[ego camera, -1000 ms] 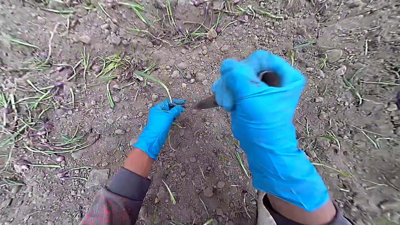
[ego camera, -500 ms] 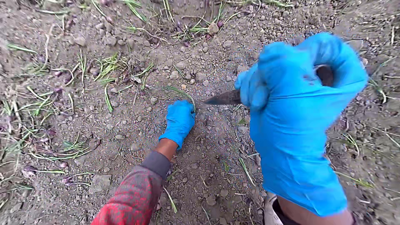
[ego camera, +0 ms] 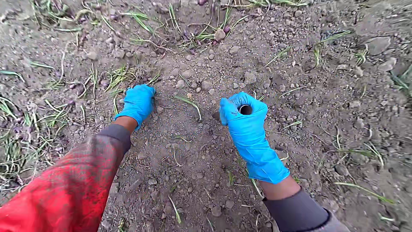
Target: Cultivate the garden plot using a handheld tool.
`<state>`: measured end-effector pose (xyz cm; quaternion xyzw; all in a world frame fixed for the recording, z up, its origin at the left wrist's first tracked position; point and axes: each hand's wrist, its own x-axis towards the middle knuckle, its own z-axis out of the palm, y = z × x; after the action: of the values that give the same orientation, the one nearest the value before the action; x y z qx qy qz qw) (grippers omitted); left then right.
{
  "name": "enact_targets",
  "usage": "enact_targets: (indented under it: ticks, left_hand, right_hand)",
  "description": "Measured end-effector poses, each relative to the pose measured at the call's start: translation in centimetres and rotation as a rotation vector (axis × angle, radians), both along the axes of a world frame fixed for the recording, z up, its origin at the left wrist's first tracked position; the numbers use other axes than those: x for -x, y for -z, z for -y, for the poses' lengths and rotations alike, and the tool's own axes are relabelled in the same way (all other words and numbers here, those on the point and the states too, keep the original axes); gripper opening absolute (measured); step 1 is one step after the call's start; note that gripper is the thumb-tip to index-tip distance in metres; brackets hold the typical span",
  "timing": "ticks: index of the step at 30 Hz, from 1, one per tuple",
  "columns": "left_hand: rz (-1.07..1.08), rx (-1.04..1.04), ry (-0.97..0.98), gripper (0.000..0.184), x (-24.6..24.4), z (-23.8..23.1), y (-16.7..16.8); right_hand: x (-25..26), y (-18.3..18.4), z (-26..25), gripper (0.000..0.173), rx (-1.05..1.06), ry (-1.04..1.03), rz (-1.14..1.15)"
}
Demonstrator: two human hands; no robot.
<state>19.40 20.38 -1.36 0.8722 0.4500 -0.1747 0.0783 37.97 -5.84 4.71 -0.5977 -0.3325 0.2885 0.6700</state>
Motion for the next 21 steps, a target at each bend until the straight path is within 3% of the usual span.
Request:
enact_targets:
  ticks: [2, 4, 8, 10, 11, 14, 16, 19, 21]
  left_hand:
    - [0.191, 0.015, -0.176, 0.023, 0.1, 0.4, -0.1]
    - [0.473, 0.084, -0.352, 0.023, -0.6, 1.6, -2.4]
    - [0.819, 0.164, -0.365, 0.021, -0.5, 3.8, -6.8]
    - [0.867, 0.136, -0.346, 0.024, -1.2, 3.9, -8.1]
    - [0.866, 0.134, -0.334, 0.025, -1.7, 3.8, -8.4]
    - [0.722, 0.273, -0.321, 0.03, -3.5, 4.5, -7.9]
    - [0.502, 0.401, -0.301, 0.036, -4.9, 4.7, -7.1]
    - [0.218, 0.487, -0.232, 0.04, -6.2, 5.6, -6.9]
    - [0.284, 0.415, -0.168, 0.028, -6.8, 6.4, -7.8]
  right_hand:
    - [-0.5, -0.6, -0.2, 0.026, 0.034, -0.038, -0.016]
    - [-1.3, -2.7, -0.5, 0.026, 0.052, -0.037, -0.024]
    - [-1.8, -9.8, -1.4, 0.026, -0.132, 0.027, -0.023]
    - [-1.6, -9.9, -3.2, 0.027, -0.265, 0.079, -0.015]
    - [-1.6, -8.4, -5.0, 0.029, -0.305, 0.104, 0.021]
    - [-2.0, -1.7, -8.6, 0.028, -0.114, 0.091, 0.072]
    - [-5.2, 2.1, -9.8, 0.019, -0.265, 0.039, 0.128]
    - [-10.8, 1.3, -9.1, 0.008, -0.369, -0.068, 0.208]
    - [-12.0, 1.1, -9.0, 0.008, -0.4, -0.059, 0.223]
